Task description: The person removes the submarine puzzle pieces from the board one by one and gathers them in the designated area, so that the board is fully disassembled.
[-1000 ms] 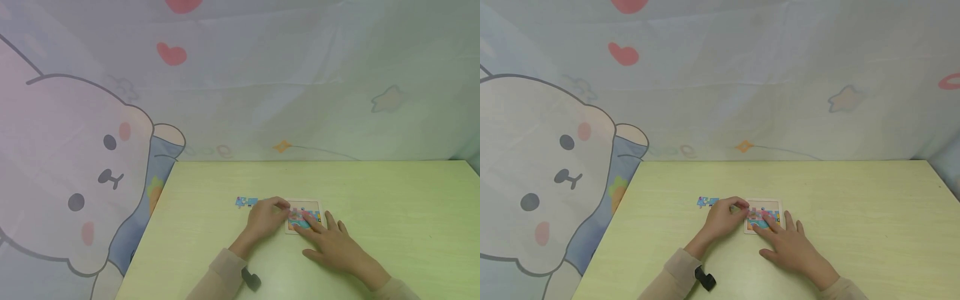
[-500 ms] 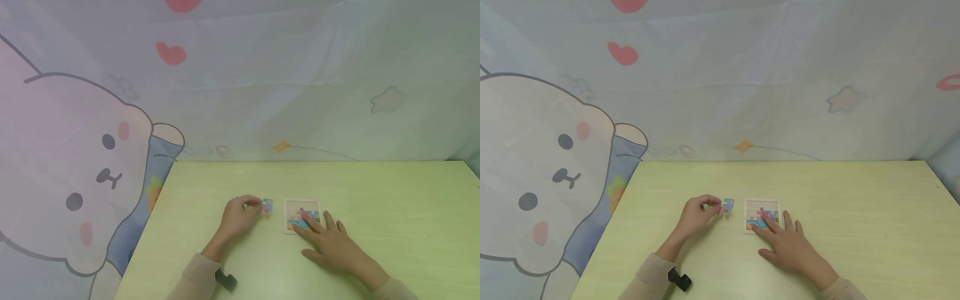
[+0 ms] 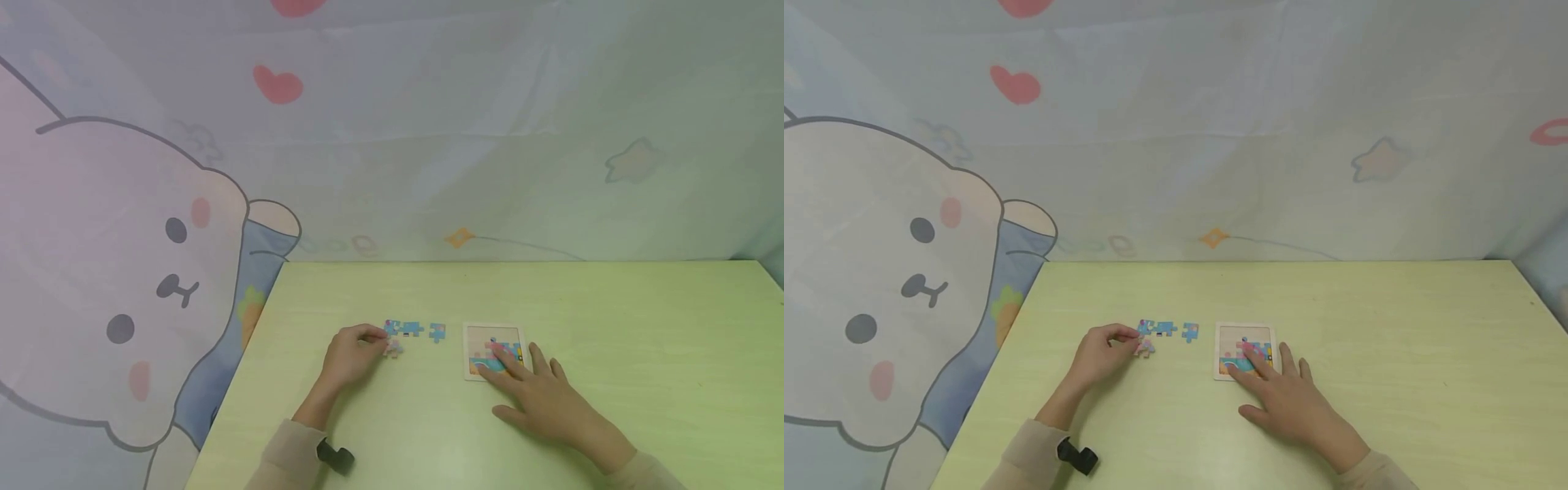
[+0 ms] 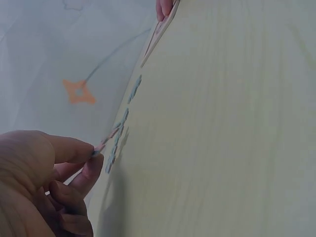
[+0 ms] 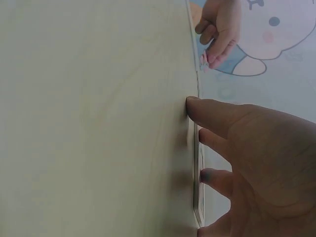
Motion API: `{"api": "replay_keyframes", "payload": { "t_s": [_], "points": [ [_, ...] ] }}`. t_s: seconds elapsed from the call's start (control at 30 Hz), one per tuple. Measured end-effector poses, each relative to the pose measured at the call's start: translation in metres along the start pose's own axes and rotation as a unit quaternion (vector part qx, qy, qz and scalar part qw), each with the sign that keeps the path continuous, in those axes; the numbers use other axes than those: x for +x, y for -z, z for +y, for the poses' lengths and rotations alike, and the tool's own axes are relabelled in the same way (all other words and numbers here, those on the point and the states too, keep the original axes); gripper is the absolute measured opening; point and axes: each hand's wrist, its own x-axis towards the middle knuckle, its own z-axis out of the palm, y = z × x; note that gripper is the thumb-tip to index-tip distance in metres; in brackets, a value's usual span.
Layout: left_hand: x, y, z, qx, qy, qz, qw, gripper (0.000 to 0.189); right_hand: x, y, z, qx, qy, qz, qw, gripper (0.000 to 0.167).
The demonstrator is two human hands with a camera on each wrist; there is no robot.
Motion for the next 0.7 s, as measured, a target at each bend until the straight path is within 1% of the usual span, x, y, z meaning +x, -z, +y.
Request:
{"api": "replay_keyframes", "payload": {
  "t_s": [0.2,0.4,0.57,0.7],
  "points": [
    [0.0005,0.0028,-0.0056,0.015,0.017,-0.005,0.9997,0.009,-0.0004,-0.0016,0.0009,-0.002,0.002,0.003,1.0000,0.062],
    [0.0012,0.0024,-0.0054,0.036,0.035,0.000,0.9987,0.009,-0.0002,-0.0029,0.0015,0.001,0.004,0.008,1.0000,0.062],
    [0.0007,0.0026,-0.0041,0.049,0.033,0.000,0.9983,0.009,-0.0001,-0.0016,0.0012,-0.005,0.004,0.009,0.9999,0.062],
    [-0.0002,0.0024,-0.0025,0.047,0.032,0.005,0.9984,0.011,-0.0004,-0.0007,0.0008,-0.005,0.003,0.008,0.9999,0.061]
  ]
}}
